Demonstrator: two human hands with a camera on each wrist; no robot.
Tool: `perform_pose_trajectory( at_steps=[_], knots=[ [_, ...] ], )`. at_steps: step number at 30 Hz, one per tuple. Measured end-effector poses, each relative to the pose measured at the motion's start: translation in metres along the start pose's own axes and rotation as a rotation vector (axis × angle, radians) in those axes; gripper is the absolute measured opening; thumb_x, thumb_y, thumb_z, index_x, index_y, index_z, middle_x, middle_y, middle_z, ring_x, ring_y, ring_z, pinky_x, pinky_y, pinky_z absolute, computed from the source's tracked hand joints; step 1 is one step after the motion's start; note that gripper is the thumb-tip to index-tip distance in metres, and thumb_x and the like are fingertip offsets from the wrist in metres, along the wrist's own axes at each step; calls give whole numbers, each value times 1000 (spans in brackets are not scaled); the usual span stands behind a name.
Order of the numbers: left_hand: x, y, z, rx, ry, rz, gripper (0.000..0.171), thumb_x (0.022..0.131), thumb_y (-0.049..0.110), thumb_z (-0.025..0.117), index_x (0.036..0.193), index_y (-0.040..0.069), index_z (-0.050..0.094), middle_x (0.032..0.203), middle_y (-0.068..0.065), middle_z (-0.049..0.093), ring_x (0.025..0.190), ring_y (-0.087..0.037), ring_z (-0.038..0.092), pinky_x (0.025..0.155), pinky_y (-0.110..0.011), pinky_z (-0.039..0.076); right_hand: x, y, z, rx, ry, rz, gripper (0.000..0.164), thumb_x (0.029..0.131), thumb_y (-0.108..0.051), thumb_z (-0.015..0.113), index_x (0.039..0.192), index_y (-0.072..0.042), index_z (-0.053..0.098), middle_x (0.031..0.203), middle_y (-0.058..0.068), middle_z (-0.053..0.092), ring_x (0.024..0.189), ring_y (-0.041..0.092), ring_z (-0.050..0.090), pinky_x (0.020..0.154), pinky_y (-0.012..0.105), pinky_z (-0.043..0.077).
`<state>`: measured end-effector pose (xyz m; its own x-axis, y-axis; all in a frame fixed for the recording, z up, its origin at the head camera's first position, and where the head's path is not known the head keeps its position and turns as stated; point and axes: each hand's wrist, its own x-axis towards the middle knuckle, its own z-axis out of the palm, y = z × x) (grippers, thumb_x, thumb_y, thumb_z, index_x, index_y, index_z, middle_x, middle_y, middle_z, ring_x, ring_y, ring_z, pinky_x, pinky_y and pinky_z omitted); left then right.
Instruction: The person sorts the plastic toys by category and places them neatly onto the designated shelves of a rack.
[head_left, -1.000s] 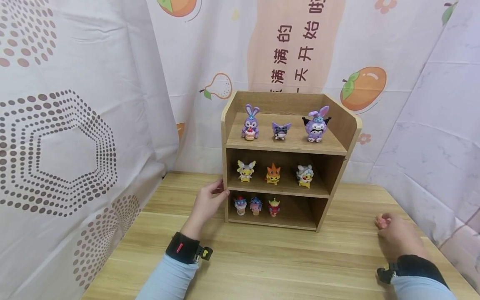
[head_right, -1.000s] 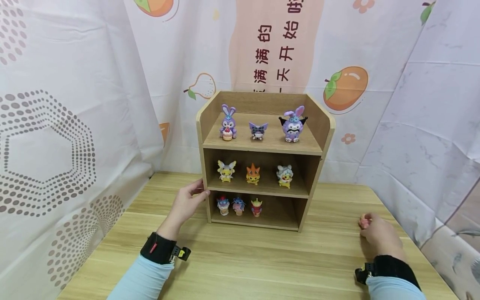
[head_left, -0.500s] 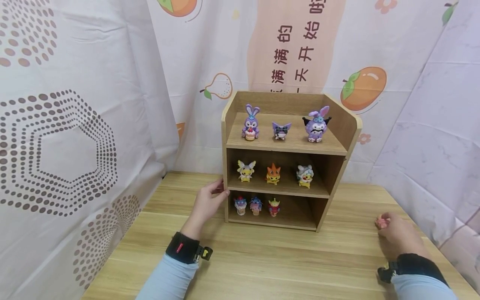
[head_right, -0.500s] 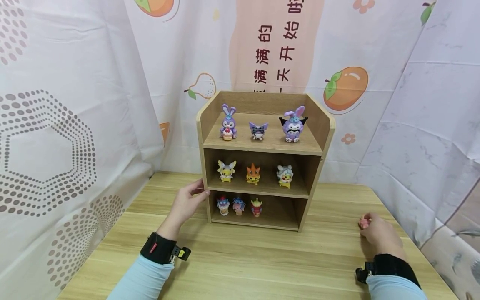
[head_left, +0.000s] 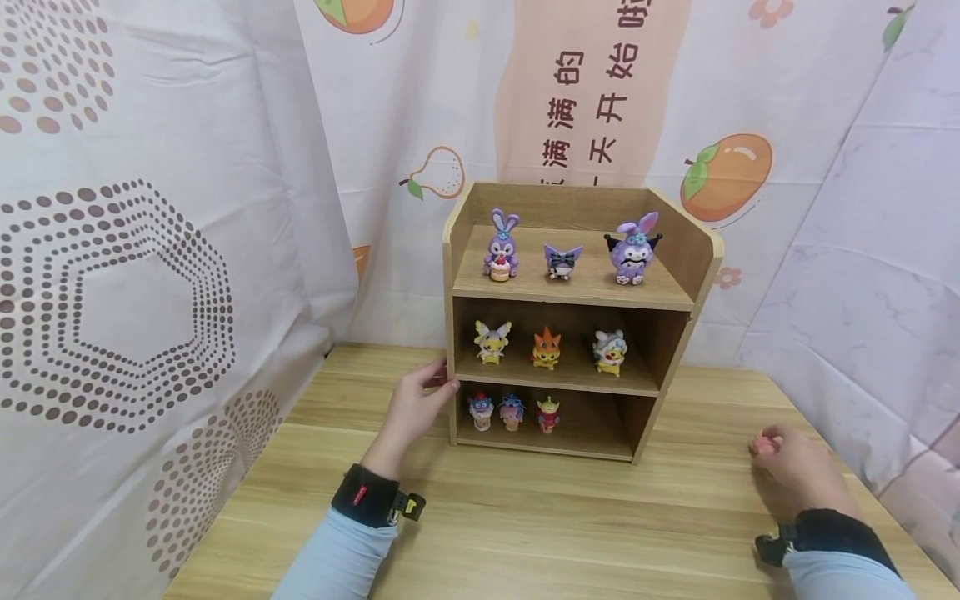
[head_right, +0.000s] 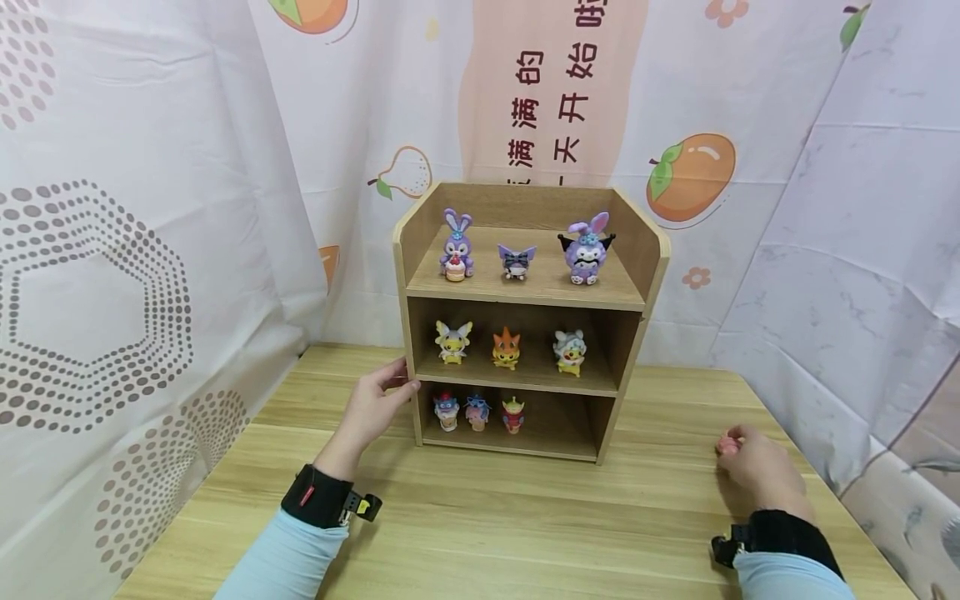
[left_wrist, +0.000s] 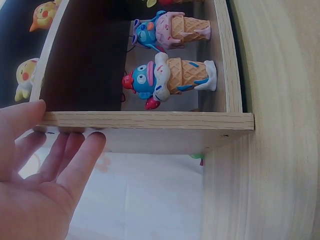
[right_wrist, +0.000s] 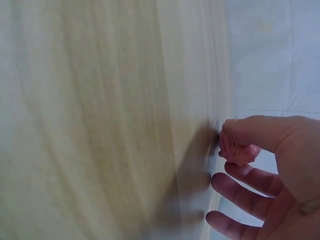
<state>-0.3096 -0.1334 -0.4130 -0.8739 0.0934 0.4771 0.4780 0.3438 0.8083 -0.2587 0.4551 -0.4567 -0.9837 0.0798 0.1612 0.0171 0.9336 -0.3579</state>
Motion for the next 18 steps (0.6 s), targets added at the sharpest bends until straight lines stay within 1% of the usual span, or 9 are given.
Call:
perform_pose_trajectory(
  at_steps=[5, 7, 10, 14, 18],
  knots=[
    [0, -1, 0, 1, 1, 1, 47, 88, 13, 70, 131, 3, 56, 112, -13, 63, 98, -24, 60, 82, -43, 55, -1, -2, -1, -13, 14, -3, 30, 95, -25, 49, 103, 3, 58, 87, 23, 62, 77, 39, 57, 60, 54, 47],
    [0, -1, 0, 4, 1, -4, 47, 88, 13, 70, 131, 3, 55, 112, -12, 64, 98, -23, 60, 82, -42, 55, -1, -4, -2, -20, 25, -10, 31, 95, -26, 50, 103, 3, 59, 88, 23, 63, 79, 40, 57, 61, 55, 47],
    [0, -1, 1, 9, 1, -9, 48, 88, 14, 70, 132, 3, 54, 112, -12, 64, 98, -23, 60, 82, -40, 55, -2, -6, -3, -20, 18, -8, 32, 94, -26, 51, 105, 3, 59, 88, 23, 62, 79, 39, 57, 62, 56, 47],
    [0, -2, 1, 12, 4, -10, 48, 87, 14, 70, 132, 3, 55, 113, -13, 63, 98, -23, 60, 83, -40, 55, -2, -8, -2, -27, 6, 11, 36, 95, -30, 52, 107, 4, 59, 91, 24, 62, 80, 42, 56, 63, 58, 47],
    [1, -3, 1, 9, 8, -6, 48, 87, 13, 71, 131, 3, 55, 113, -14, 63, 98, -23, 61, 83, -41, 55, -3, -8, 0, -24, 5, 22, 45, 95, -36, 53, 111, 5, 59, 96, 27, 62, 86, 46, 56, 67, 61, 46]
  ],
)
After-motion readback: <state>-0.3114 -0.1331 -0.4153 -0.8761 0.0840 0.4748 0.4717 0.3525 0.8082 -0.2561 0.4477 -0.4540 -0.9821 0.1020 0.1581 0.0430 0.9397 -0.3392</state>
